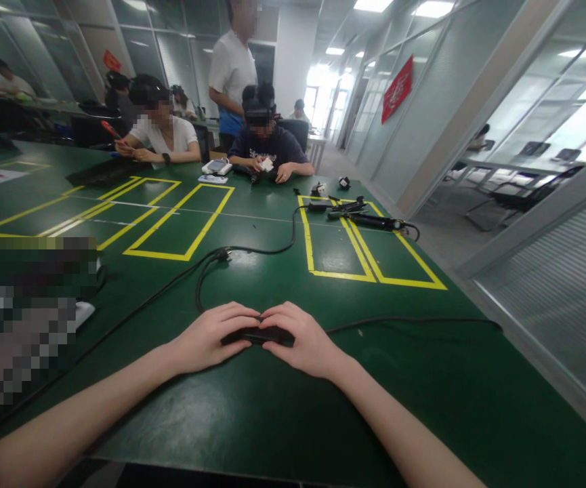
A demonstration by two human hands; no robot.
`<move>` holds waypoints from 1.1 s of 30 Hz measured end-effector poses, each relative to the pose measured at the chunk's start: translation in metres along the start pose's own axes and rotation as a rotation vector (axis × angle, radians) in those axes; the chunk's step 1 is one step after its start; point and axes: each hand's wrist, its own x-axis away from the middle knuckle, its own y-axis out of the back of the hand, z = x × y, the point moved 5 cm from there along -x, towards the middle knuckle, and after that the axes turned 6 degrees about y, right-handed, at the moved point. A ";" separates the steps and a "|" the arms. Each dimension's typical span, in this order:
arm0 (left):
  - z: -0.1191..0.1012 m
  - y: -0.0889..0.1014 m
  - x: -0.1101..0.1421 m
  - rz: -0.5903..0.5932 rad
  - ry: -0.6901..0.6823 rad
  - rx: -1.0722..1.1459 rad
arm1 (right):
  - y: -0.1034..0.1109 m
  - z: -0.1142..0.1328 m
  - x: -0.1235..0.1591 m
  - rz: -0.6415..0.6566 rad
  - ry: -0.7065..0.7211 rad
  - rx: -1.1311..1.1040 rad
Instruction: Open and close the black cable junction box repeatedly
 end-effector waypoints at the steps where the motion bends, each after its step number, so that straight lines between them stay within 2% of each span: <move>1: 0.000 0.000 0.000 0.002 0.005 0.006 | 0.000 0.001 0.000 0.001 0.014 0.011; 8: 0.001 0.000 0.001 -0.046 0.015 0.031 | -0.003 0.001 0.000 0.002 0.064 0.078; 13: 0.006 0.002 0.002 -0.082 0.026 0.084 | -0.005 0.000 0.001 -0.071 0.120 0.075; 21: 0.006 0.006 0.003 -0.152 0.038 0.112 | -0.001 0.003 -0.001 -0.114 0.109 0.069; 27: 0.007 0.006 0.001 -0.081 0.143 0.123 | -0.003 0.001 -0.002 -0.065 0.073 0.047; 33: 0.007 0.008 0.001 -0.071 0.166 0.162 | -0.004 0.000 -0.002 -0.056 0.066 0.041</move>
